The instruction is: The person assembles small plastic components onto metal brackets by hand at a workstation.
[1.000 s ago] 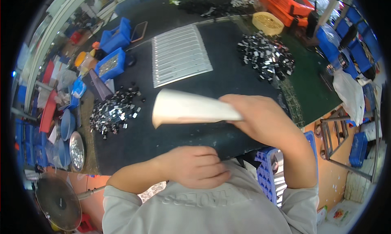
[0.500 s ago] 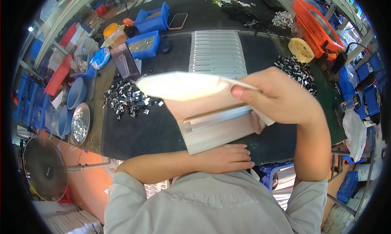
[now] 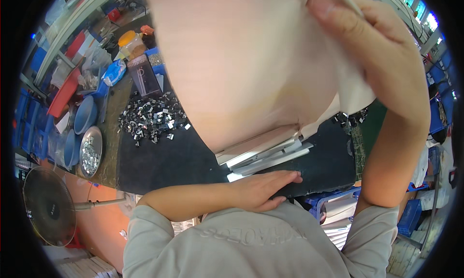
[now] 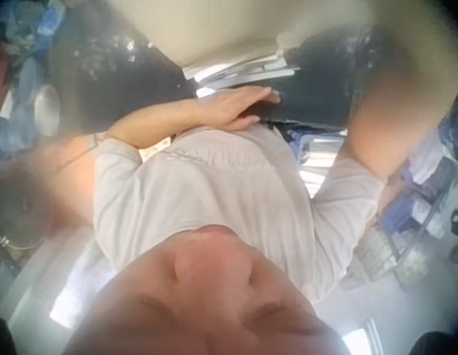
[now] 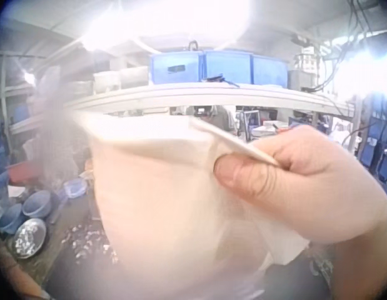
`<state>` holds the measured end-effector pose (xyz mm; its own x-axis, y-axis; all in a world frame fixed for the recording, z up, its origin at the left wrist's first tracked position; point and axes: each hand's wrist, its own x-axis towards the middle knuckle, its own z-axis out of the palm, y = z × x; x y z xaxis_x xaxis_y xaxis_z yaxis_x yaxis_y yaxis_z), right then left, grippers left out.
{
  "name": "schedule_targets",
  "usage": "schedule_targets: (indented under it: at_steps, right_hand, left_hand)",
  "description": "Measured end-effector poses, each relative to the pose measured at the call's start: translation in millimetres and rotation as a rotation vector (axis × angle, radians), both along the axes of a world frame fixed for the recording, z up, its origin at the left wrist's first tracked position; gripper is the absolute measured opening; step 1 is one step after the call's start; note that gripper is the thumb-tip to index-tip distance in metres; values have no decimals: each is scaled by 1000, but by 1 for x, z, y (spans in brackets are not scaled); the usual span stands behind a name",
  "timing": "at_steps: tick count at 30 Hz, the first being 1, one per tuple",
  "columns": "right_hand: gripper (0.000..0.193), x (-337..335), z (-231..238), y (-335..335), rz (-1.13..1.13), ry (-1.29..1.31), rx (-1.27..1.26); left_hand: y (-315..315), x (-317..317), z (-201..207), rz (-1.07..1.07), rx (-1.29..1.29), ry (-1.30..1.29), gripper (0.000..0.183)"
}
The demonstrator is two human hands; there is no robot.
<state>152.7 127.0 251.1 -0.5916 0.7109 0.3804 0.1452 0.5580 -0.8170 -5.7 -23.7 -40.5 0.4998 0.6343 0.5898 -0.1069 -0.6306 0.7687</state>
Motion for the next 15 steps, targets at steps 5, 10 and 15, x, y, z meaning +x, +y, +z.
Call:
schedule_targets:
  at_steps: [5, 10, 15]
  right_hand:
    - [34, 68, -4, 83, -159, -176, -54]
    - [34, 225, -14, 170, -333, -352, -125]
    - [35, 435, -108, 166, -418, -489, -225]
  left_hand:
    - [-4, -2, 15, 105, 311, 277, 78]
    - [-13, -2, 34, 477, 478, 891, 63]
    - [-29, 0, 34, 521, 267, 1069, 63]
